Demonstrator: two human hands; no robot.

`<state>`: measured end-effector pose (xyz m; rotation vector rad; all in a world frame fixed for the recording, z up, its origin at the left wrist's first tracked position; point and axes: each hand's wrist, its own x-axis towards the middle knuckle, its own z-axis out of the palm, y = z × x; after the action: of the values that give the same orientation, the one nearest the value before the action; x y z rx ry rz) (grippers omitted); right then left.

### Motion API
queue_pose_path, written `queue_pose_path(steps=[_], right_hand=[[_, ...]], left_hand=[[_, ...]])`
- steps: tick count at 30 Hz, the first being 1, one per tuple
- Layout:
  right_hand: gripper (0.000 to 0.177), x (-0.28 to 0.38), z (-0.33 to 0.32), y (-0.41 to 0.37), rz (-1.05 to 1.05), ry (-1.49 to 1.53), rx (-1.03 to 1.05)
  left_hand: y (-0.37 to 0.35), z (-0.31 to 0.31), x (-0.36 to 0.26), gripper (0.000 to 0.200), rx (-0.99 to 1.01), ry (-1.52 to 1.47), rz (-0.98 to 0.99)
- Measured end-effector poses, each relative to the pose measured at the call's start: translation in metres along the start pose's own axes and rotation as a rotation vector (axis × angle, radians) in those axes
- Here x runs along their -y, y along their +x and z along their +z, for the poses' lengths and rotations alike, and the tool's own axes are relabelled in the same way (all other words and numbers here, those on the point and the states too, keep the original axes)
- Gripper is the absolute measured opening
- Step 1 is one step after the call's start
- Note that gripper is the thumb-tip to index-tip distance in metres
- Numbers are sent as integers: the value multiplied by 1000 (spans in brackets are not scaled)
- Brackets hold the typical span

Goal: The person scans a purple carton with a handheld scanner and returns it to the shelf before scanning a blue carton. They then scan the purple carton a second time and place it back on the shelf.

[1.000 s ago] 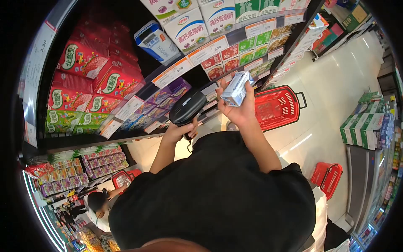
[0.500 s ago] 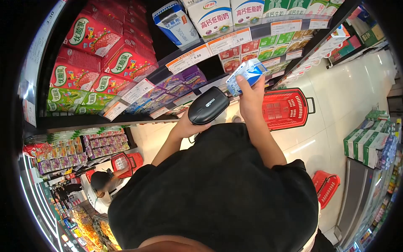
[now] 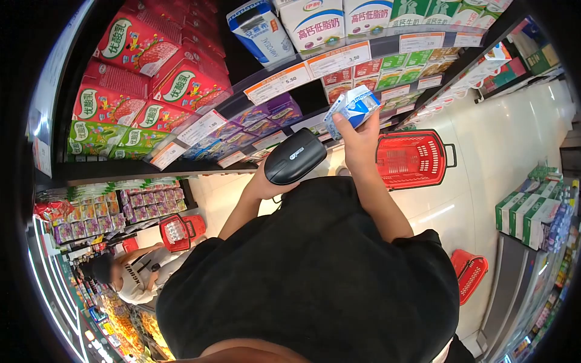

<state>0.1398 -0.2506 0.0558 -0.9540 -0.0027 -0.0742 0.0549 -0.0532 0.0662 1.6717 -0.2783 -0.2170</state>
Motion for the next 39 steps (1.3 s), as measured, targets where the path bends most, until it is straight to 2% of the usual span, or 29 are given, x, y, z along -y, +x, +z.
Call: queue_pose_path(steps=[2, 6, 15, 17, 18, 19, 20, 21, 22, 23, 25, 26, 31, 33, 39], right_hand=[[48, 3, 0, 1, -40, -46, 9], [48, 9, -1, 1, -63, -76, -15], [45, 7, -10, -2, -70, -88, -29], [42, 9, -18, -2, 151, 271, 113], [50, 19, -10, -4, 327, 437, 49], [50, 19, -14, -2, 325, 437, 44], [52, 18, -21, 2, 457, 792, 252], [54, 16, -27, 6, 582, 1145, 469], [55, 13, -30, 8, 640, 1312, 486], [55, 11, -33, 11, 640, 1311, 484], [55, 6, -36, 16, 696, 1479, 679], [54, 2, -37, 17, 703, 1505, 708], [53, 4, -30, 19, 702, 1516, 683], [30, 8, -28, 17, 649, 1419, 628], [26, 12, -28, 18, 640, 1373, 633]], left_hand=[[2, -6, 2, 71, 36, 65, 18], [2, -9, 19, 75, 72, 46, 27], [-4, 3, 24, 77, 21, 55, -6], [-5, 4, 28, 71, -16, -15, 62], [-8, 2, 32, 71, -15, -15, 60], [-12, -1, 36, 66, 40, -242, -100], [-14, -2, 39, 61, 97, -469, -262], [-12, 0, 35, 61, 101, -471, -264], [-9, 1, 31, 57, 105, -531, -208], [-7, 2, 28, 53, 108, -590, -153], [-6, 0, 29, 51, 122, -610, -154], [-6, 0, 31, 51, 106, -557, -176], [-4, 3, 27, 59, 90, -383, -197], [-3, 2, 24, 61, 84, -362, -228], [1, 1, 32, 60, 111, -351, -207]])
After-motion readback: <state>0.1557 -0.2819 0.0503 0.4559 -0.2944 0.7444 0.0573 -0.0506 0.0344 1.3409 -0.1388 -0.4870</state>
